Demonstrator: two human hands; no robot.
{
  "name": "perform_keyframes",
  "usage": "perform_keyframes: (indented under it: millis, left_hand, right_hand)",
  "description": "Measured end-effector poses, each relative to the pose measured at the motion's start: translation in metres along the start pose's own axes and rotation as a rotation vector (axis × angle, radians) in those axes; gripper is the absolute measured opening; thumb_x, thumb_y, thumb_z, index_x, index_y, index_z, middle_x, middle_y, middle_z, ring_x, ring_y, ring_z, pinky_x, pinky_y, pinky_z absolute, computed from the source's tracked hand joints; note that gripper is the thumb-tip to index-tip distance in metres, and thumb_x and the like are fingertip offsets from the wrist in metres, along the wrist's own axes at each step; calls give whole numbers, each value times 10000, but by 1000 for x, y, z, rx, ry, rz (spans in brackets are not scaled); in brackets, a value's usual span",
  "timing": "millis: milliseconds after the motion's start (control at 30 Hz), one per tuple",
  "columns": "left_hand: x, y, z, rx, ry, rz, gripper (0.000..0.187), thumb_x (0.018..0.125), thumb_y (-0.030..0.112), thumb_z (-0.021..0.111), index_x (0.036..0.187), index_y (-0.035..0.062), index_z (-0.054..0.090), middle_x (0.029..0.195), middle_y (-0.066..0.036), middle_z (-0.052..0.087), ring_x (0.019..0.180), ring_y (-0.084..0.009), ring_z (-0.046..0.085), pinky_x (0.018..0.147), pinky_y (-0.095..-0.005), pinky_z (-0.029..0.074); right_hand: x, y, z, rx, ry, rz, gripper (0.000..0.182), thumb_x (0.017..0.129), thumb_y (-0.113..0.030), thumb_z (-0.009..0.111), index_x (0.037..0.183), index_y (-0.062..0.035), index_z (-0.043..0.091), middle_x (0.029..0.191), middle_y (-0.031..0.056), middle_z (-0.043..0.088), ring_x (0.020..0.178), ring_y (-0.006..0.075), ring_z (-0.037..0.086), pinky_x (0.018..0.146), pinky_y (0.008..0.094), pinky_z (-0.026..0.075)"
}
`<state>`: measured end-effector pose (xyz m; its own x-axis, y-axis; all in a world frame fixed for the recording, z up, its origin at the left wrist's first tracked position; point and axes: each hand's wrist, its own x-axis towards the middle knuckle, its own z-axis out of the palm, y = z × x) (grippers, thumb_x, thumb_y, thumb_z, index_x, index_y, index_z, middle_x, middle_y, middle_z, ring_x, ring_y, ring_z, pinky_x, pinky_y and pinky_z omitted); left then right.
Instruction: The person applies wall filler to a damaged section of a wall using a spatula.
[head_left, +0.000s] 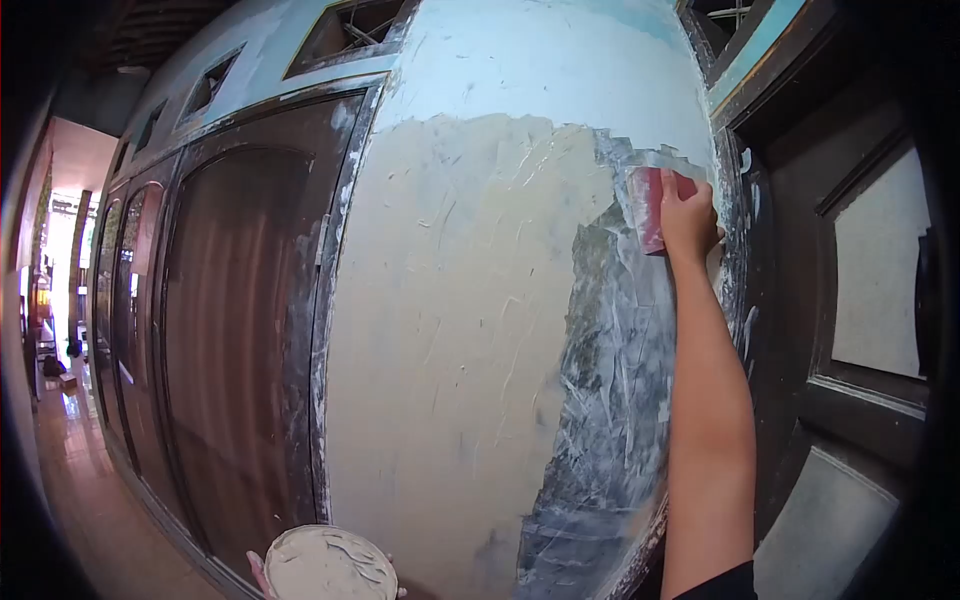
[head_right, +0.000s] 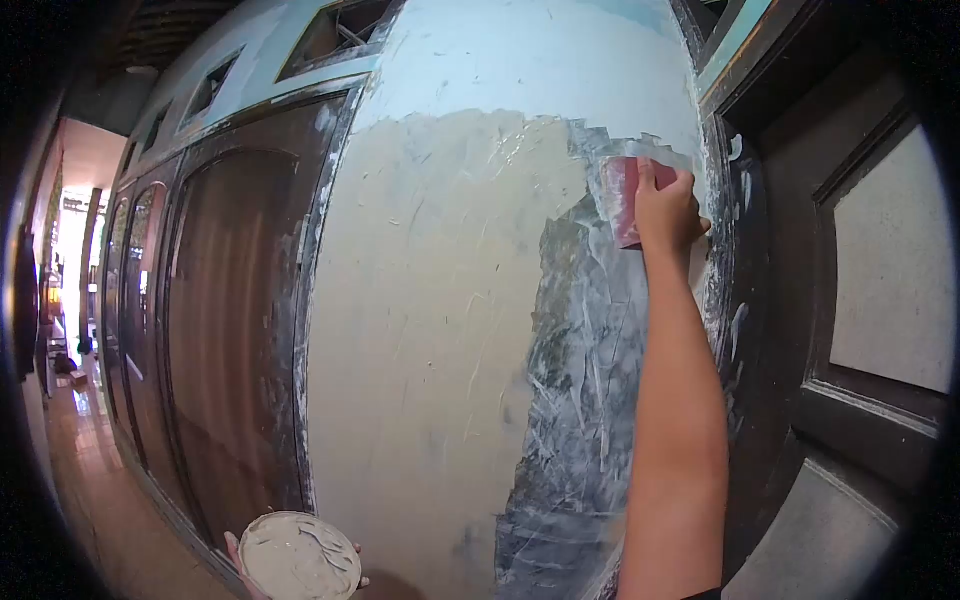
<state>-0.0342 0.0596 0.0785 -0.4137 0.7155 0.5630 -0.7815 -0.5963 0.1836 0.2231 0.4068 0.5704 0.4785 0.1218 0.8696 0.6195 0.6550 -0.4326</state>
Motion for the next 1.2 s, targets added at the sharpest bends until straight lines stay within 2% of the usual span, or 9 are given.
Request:
perform_keyframes:
  millis: [167, 267, 500, 600, 633, 767, 900, 1033, 1200]
  left_hand:
    - [16, -17, 24, -32, -588, 221, 1025, 836, 853, 449, 1559, 130, 378, 1585, -256, 368, 1379, -606, 366, 1024, -861, 291]
    - [24, -25, 16, -38, -350, 54, 1056, 830, 874, 409, 1557, 109, 374, 1579, -264, 368, 1370, -608, 376, 1012, -868, 291]
    - [40, -68, 4, -263, 93, -310, 1019, 868, 839, 343, 1511, 53, 427, 1536, -251, 430, 1330, -600, 430, 998, -854, 321]
    - [40, -86, -24, -492, 149, -334, 928, 920, 769, 333, 1478, 41, 476, 1483, -239, 505, 1308, -516, 504, 1055, -726, 401]
    - [36, -93, -36, -127, 240, -295, 816, 976, 688, 323, 1430, 46, 541, 1413, -208, 586, 1256, -431, 576, 1069, -569, 465]
    - [11, -99, -58, -161, 269, -462, 828, 969, 700, 325, 1435, 49, 537, 1413, -210, 584, 1250, -433, 581, 1064, -594, 461]
    - [-24, -86, -67, -236, 292, -562, 841, 967, 706, 328, 1443, 41, 526, 1403, -221, 586, 1256, -430, 579, 1059, -579, 473]
    - [-47, -65, -89, -115, 376, -568, 842, 962, 712, 345, 1439, 44, 531, 1409, -216, 583, 1270, -433, 569, 1071, -589, 459]
    - [-58, -58, -107, -51, 372, -667, 845, 955, 729, 370, 1433, 53, 539, 1428, -196, 577, 1299, -411, 552, 1112, -567, 427]
  right_hand:
    - [-37, 6, -11, 408, 38, -116, 611, 895, -608, 703, 1100, -34, 667, 1028, 169, 747, 945, 360, 714, 909, 461, 510]
    - [-103, -5, -48, 934, -228, -123, 358, 941, -321, 779, 993, 12, 657, 880, 37, 695, 793, 106, 618, 722, 277, 502]
    - [-329, 34, -159, 988, -1350, 488, 275, 902, -193, 819, 1055, -17, 672, 898, 35, 727, 791, 84, 654, 698, 266, 539]
    - [-409, 86, -158, 683, -1368, 565, 291, 962, -252, 751, 1049, 17, 684, 895, 51, 732, 774, 96, 658, 684, 273, 534]
    - [-428, 100, -163, 575, -1366, 590, 300, 981, -266, 727, 1044, 24, 688, 895, 61, 734, 769, 100, 660, 685, 276, 534]
    - [-475, 129, -206, 566, -1280, 865, 322, 969, -300, 738, 1014, 17, 703, 872, 78, 738, 740, 96, 651, 663, 283, 525]
    - [-489, 131, -239, 154, -1248, 670, 294, 1003, -253, 693, 1060, 35, 699, 911, 68, 735, 758, 109, 653, 678, 278, 524]
    - [-559, 151, -258, 395, -895, 1077, 335, 975, -288, 724, 983, 47, 710, 834, 58, 720, 713, 114, 627, 659, 290, 505]
    - [-593, 132, -282, 434, -1192, 1286, 410, 965, -351, 732, 972, 59, 727, 857, 64, 719, 721, 129, 619, 672, 315, 507]
